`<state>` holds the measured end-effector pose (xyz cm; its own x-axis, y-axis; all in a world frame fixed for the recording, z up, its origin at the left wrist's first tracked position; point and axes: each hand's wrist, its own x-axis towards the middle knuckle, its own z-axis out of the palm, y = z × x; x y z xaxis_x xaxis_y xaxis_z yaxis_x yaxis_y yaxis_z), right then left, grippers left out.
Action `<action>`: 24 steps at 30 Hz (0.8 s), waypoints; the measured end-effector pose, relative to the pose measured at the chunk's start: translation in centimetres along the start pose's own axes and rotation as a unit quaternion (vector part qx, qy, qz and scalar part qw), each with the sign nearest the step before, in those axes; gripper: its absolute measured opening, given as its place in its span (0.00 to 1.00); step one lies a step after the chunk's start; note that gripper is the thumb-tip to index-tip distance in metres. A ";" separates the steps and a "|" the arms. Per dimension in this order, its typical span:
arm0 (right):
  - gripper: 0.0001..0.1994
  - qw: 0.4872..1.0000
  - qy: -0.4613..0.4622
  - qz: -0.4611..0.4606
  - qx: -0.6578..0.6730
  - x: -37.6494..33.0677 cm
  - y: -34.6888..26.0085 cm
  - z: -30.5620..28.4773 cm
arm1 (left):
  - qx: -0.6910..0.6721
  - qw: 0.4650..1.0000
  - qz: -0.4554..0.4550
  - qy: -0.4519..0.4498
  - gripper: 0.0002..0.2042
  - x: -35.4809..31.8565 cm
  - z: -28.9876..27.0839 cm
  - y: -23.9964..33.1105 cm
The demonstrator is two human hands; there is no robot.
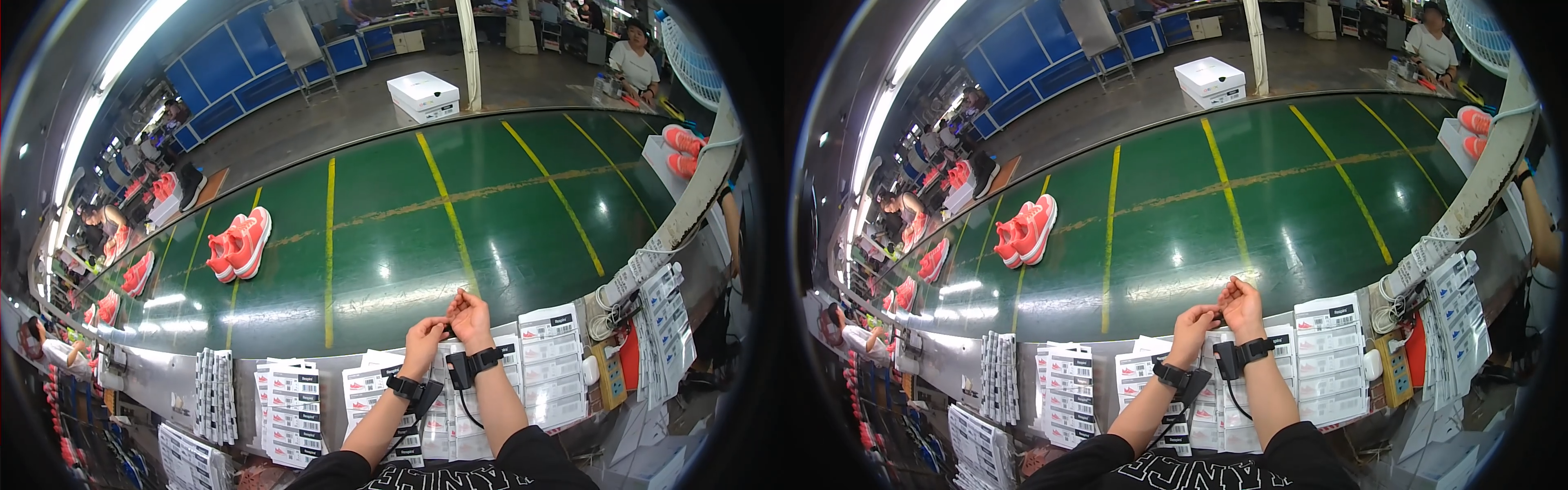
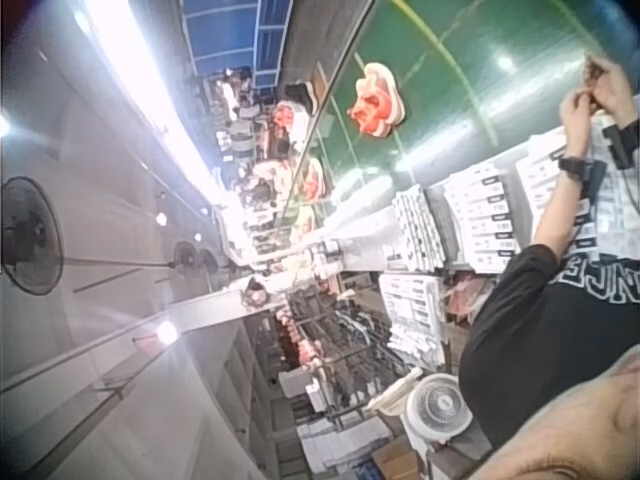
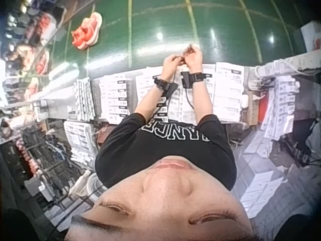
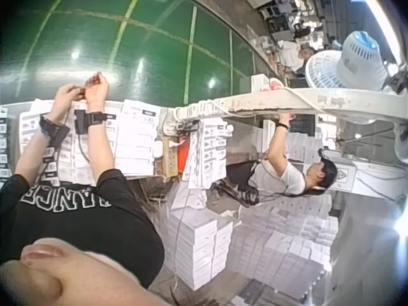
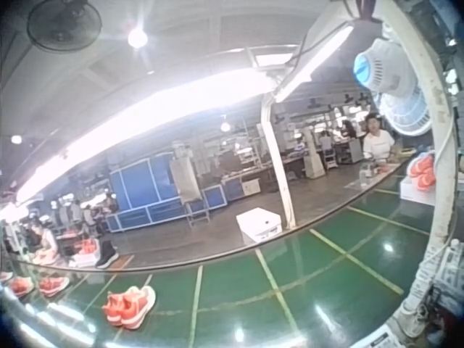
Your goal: Inspecting pairs of sneakers and matching them with product labels at a workstation.
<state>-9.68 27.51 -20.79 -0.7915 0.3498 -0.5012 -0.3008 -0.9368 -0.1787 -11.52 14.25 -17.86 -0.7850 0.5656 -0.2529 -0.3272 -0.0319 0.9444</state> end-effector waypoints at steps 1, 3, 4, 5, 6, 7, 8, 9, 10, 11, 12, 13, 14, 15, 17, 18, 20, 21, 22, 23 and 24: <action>0.06 1.000 -0.005 0.003 0.000 0.0 0.0 0.1 | 0.000 1.000 -0.003 0.002 0.10 0.0 0.0 0.0; 0.07 1.000 0.000 0.000 -0.003 -0.1 0.1 0.2 | 0.001 1.000 -0.004 0.003 0.11 0.0 -0.1 0.0; 0.07 1.000 0.005 -0.003 -0.006 -0.3 0.1 0.3 | 0.001 1.000 -0.004 0.002 0.11 0.0 -0.2 -0.1; 0.07 1.000 0.003 -0.003 -0.006 -0.2 0.1 0.3 | 0.000 1.000 -0.002 0.000 0.11 0.0 -0.3 -0.3; 0.07 1.000 -0.003 -0.002 -0.006 -0.2 0.1 0.2 | 0.001 1.000 0.000 0.001 0.11 0.0 -0.3 -0.3; 0.07 1.000 -0.002 -0.003 -0.007 -0.1 0.1 0.1 | -0.006 1.000 0.000 0.000 0.11 0.1 -0.3 -0.4; 0.07 1.000 0.002 -0.004 -0.008 0.0 0.1 0.0 | -0.014 1.000 0.000 0.000 0.11 0.2 -0.3 -0.5; 0.07 1.000 0.004 -0.003 -0.007 0.0 0.2 -0.1 | -0.016 1.000 -0.003 -0.001 0.11 0.3 -0.3 -0.5; 0.07 1.000 0.001 -0.002 -0.005 0.0 0.2 0.0 | -0.014 1.000 -0.004 0.000 0.11 0.2 -0.3 -0.4; 0.07 1.000 -0.001 -0.001 -0.005 0.0 0.2 0.0 | -0.013 1.000 -0.004 0.001 0.11 0.1 -0.3 -0.3; 0.07 1.000 0.005 0.002 -0.002 0.1 0.3 0.0 | -0.013 1.000 -0.003 0.002 0.11 0.0 -0.3 -0.2; 0.06 1.000 0.012 0.004 0.001 0.1 0.3 0.0 | -0.009 1.000 -0.003 0.002 0.11 -0.1 -0.3 -0.1; 0.06 1.000 0.011 0.004 0.001 0.1 0.2 0.0 | -0.005 1.000 -0.004 0.001 0.11 -0.1 -0.2 -0.1; 0.07 1.000 0.004 0.004 0.001 0.1 0.1 -0.1 | -0.005 1.000 -0.004 0.001 0.11 0.0 -0.1 -0.1; 0.07 1.000 0.000 0.001 0.004 -0.2 0.0 -0.1 | 0.000 1.000 0.000 0.005 0.10 0.0 0.1 -0.1; 0.07 1.000 0.000 -0.002 0.002 -0.3 -0.2 -0.1 | 0.000 1.000 -0.002 0.001 0.10 -0.1 0.2 -0.1; 0.07 1.000 0.004 -0.023 0.005 -0.3 -0.7 -0.1 | -0.013 1.000 -0.005 -0.004 0.10 0.2 0.6 -0.2; 0.07 1.000 -0.007 -0.012 0.011 -0.3 -0.3 -0.1 | -0.017 1.000 -0.002 -0.003 0.10 0.3 0.2 -0.5; 0.06 1.000 -0.017 -0.004 0.018 0.0 -0.2 -0.3 | -0.022 1.000 -0.001 -0.002 0.10 0.1 0.2 -0.1; 0.06 0.999 -0.026 0.011 0.032 0.4 0.3 -0.5 | -0.018 1.000 0.003 -0.001 0.10 0.1 -0.2 -0.2; 0.06 0.998 -0.035 0.025 0.044 0.7 0.5 -0.8 | -0.015 1.000 0.007 -0.002 0.10 0.1 -0.5 -0.4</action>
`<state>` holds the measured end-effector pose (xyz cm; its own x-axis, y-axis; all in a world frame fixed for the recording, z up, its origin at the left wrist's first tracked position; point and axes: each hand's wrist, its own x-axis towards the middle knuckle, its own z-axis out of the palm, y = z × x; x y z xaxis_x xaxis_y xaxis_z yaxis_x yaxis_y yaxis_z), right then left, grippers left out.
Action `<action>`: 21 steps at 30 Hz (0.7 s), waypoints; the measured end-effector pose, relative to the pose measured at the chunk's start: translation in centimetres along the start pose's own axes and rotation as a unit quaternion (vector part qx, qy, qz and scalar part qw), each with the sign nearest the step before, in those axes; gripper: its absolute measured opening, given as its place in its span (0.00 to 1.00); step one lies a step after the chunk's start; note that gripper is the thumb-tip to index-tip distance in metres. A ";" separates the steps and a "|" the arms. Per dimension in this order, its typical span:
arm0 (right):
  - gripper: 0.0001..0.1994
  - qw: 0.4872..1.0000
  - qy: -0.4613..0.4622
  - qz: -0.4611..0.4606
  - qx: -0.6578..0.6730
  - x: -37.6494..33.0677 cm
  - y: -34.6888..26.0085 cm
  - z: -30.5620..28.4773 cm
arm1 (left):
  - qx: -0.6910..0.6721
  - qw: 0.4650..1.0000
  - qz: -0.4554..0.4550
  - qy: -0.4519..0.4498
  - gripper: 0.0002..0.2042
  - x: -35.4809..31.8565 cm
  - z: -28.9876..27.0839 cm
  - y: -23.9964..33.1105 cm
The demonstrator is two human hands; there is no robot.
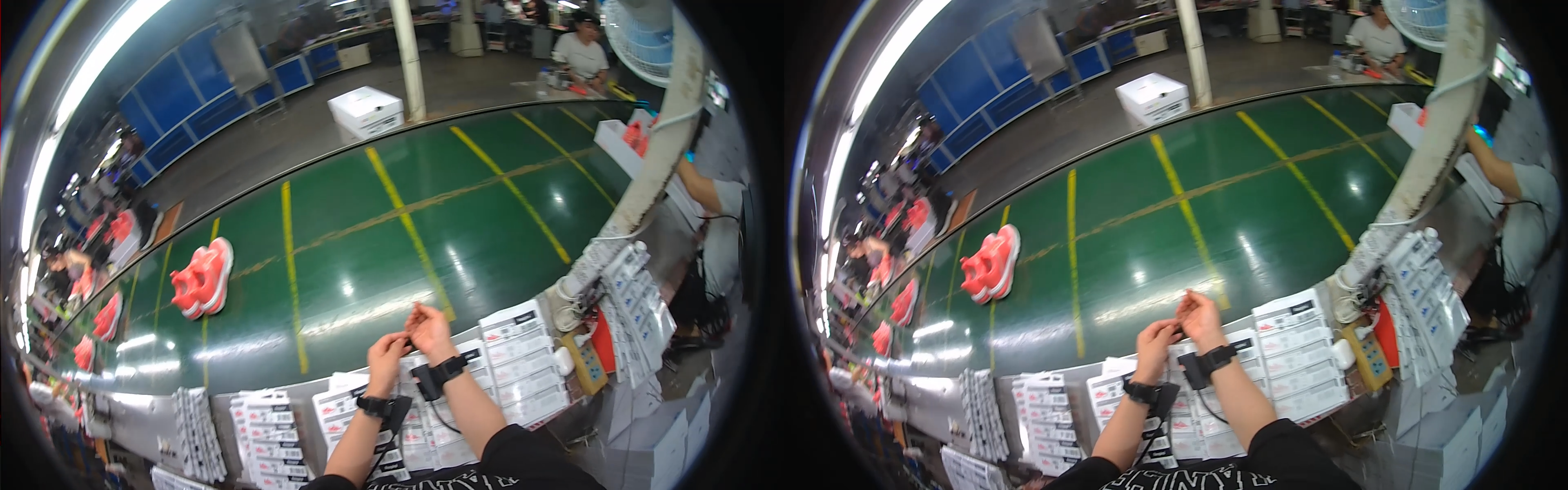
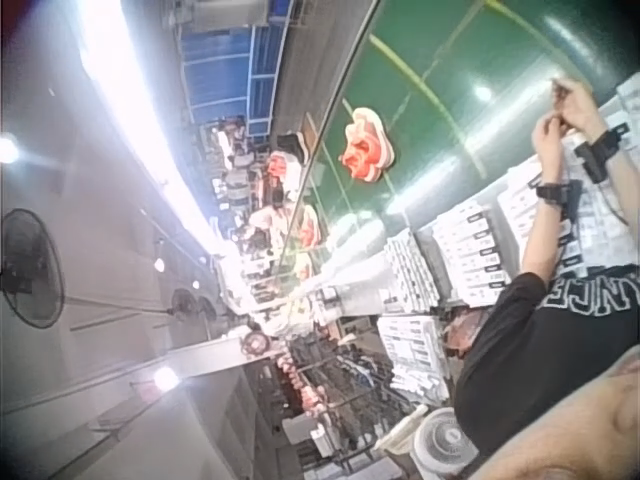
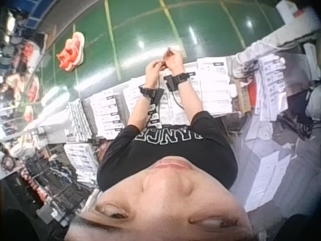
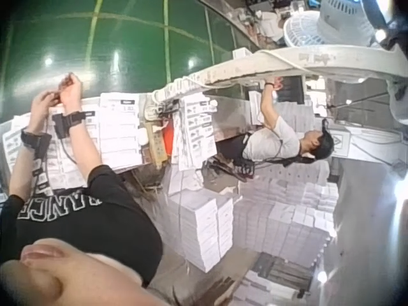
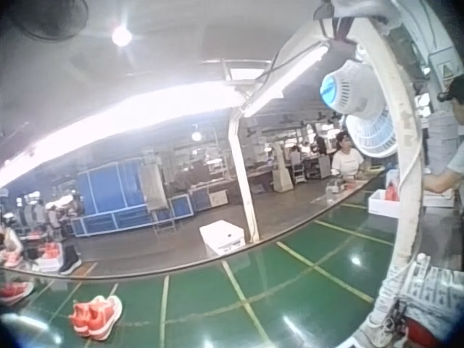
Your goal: Inspecting pairs of sneakers and matching them with product labels at a workstation.
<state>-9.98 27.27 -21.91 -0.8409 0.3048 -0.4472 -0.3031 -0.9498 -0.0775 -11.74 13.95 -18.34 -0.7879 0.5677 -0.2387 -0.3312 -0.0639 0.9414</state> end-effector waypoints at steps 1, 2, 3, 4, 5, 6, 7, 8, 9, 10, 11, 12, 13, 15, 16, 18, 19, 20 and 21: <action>0.06 1.000 0.004 -0.004 -0.008 -0.2 0.4 0.3 | -0.001 1.000 0.002 0.004 0.10 -0.1 -0.2 0.0; 0.06 1.000 0.008 -0.009 -0.015 -0.3 0.6 0.5 | 0.000 1.000 0.004 0.008 0.09 -0.2 -0.3 0.1; 0.06 1.000 0.010 -0.022 -0.014 -0.5 0.3 0.6 | -0.003 1.000 0.005 0.008 0.09 -0.4 -0.1 0.2; 0.06 1.000 0.011 -0.019 -0.014 -0.6 0.4 0.5 | -0.004 1.000 0.004 -0.003 0.09 -0.4 0.1 0.4; 0.07 1.000 0.012 -0.014 -0.015 -0.7 0.2 0.5 | -0.007 1.000 -0.001 -0.001 0.09 -0.5 0.3 0.5; 0.07 1.000 0.013 -0.021 -0.013 -0.7 0.0 0.4 | -0.010 1.000 -0.005 0.002 0.09 -0.4 0.5 0.6; 0.06 1.000 0.015 -0.019 -0.014 -0.8 0.0 0.5 | -0.006 1.000 -0.008 0.005 0.09 -0.4 0.5 0.5; 0.06 1.000 0.017 -0.017 -0.015 -0.8 0.0 0.6 | -0.006 1.000 -0.008 0.003 0.09 -0.3 0.5 0.5; 0.06 1.000 0.017 -0.017 -0.014 -0.8 0.0 0.7 | -0.010 1.000 -0.004 0.003 0.09 -0.3 0.4 0.4; 0.07 0.999 0.022 -0.018 -0.016 -0.9 -0.1 0.8 | -0.014 1.000 0.000 0.003 0.09 -0.2 0.4 0.3; 0.07 0.999 0.027 -0.018 -0.019 -1.0 -0.1 0.9 | -0.013 1.000 0.000 0.002 0.09 -0.2 0.4 0.3; 0.07 0.999 0.027 -0.018 -0.018 -1.0 0.0 1.0 | -0.012 1.000 -0.003 0.007 0.09 -0.2 0.3 0.3; 0.07 0.999 0.020 -0.017 -0.018 -0.9 -0.1 0.9 | -0.010 1.000 -0.007 0.011 0.09 -0.2 0.4 0.3; 0.07 1.000 0.012 -0.017 -0.018 -0.7 -0.2 0.6 | -0.009 1.000 -0.010 0.009 0.09 -0.2 0.5 0.4; 0.07 1.000 0.013 -0.017 -0.017 -0.7 -0.1 0.6 | -0.007 1.000 -0.012 0.009 0.09 -0.3 0.5 0.5; 0.07 1.000 0.014 -0.017 -0.016 -0.6 -0.1 0.5 | -0.005 1.000 -0.013 0.007 0.09 -0.2 0.5 0.5; 0.07 1.000 0.018 -0.017 -0.017 -0.8 -0.1 0.6 | -0.003 1.000 -0.014 0.006 0.09 -0.2 0.5 0.5; 0.07 0.999 0.023 -0.018 -0.019 -0.9 -0.1 0.7 | -0.003 1.000 -0.014 0.006 0.09 -0.2 0.4 0.5; 0.07 0.999 0.023 -0.018 -0.018 -0.9 -0.1 0.8 | -0.007 1.000 -0.013 0.007 0.09 -0.2 0.4 0.5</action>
<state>-9.56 27.11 -20.82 -0.8081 0.3357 -0.4840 -0.3152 -0.9406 -0.1260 -11.52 14.15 -17.68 -0.7864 0.5571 -0.2669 -0.3592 -0.0609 0.9313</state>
